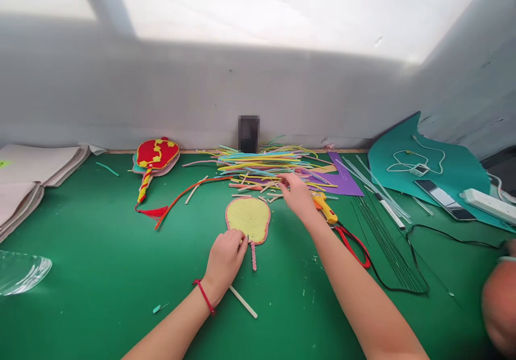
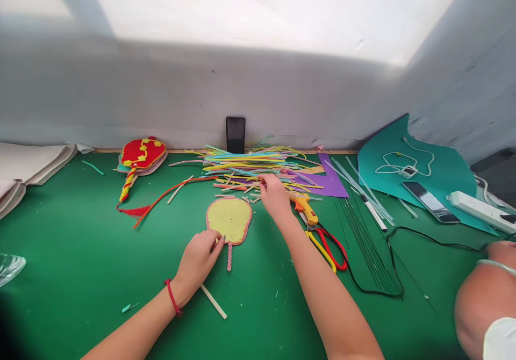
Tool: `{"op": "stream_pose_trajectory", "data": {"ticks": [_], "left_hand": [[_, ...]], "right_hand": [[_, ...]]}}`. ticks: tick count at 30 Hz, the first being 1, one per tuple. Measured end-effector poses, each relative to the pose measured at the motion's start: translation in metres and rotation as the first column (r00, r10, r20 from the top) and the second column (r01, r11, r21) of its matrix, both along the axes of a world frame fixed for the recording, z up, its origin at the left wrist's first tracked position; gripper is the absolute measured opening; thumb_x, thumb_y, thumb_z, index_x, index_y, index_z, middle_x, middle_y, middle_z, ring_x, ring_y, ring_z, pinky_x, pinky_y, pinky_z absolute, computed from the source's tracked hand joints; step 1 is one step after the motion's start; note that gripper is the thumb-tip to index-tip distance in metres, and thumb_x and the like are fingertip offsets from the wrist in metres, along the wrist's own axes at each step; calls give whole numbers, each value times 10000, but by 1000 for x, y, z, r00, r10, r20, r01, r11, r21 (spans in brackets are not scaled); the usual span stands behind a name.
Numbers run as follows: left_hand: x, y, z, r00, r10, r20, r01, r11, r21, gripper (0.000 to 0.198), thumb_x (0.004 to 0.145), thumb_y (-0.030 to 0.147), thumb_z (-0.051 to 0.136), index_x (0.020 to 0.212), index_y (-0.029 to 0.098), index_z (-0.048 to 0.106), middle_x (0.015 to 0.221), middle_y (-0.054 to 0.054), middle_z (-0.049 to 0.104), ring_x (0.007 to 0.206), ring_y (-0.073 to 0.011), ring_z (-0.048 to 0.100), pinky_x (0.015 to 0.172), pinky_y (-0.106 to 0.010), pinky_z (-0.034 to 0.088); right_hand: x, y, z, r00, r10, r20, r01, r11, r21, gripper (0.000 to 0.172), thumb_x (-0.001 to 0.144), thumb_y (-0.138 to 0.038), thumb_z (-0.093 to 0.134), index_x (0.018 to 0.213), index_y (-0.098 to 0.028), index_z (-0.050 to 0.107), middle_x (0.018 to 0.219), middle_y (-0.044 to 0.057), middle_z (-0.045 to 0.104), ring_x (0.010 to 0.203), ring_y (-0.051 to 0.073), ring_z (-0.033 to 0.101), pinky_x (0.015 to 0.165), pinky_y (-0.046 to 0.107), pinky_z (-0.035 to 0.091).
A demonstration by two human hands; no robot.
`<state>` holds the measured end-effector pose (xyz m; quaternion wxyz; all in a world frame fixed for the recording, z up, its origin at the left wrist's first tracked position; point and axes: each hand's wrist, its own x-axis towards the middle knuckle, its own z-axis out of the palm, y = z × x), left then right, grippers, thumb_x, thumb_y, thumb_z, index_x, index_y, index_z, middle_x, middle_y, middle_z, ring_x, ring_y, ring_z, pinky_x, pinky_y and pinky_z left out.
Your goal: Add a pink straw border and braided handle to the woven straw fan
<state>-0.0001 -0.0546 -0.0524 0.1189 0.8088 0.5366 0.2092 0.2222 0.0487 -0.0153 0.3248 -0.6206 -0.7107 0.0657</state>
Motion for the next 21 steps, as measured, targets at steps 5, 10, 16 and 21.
{"op": "stream_pose_trajectory", "data": {"ticks": [5,10,16,21], "left_hand": [[6,-6,-3,996,-87,-36,87,996,-11,317,943,245,311,703,188,511,706,-34,596,649,-163,528,620,-295,331],[-3,3,3,996,88,29,-86,995,-51,274,917,239,362,686,191,500,700,-23,584,671,-173,528,648,-304,325],[-27,25,12,935,324,146,-315,946,-80,237,899,274,387,725,194,527,730,-12,577,701,-178,515,723,-330,323],[-21,20,9,958,258,128,-245,963,-113,258,908,271,368,713,191,518,732,-11,566,717,-178,509,731,-334,320]], "right_hand": [[-19,65,-2,972,55,228,-62,998,21,256,875,-117,423,964,-193,651,997,95,594,990,219,531,790,314,442],[-22,98,-13,954,60,295,-63,998,-1,127,830,-146,533,864,-183,649,953,102,588,956,239,518,778,329,423],[-14,105,-13,941,50,334,-49,999,-11,68,819,-166,549,852,-176,609,979,102,578,990,241,496,801,327,397],[-8,108,-7,934,97,342,-74,994,-82,70,792,-192,600,861,-183,591,900,51,608,889,197,534,680,267,395]]}}
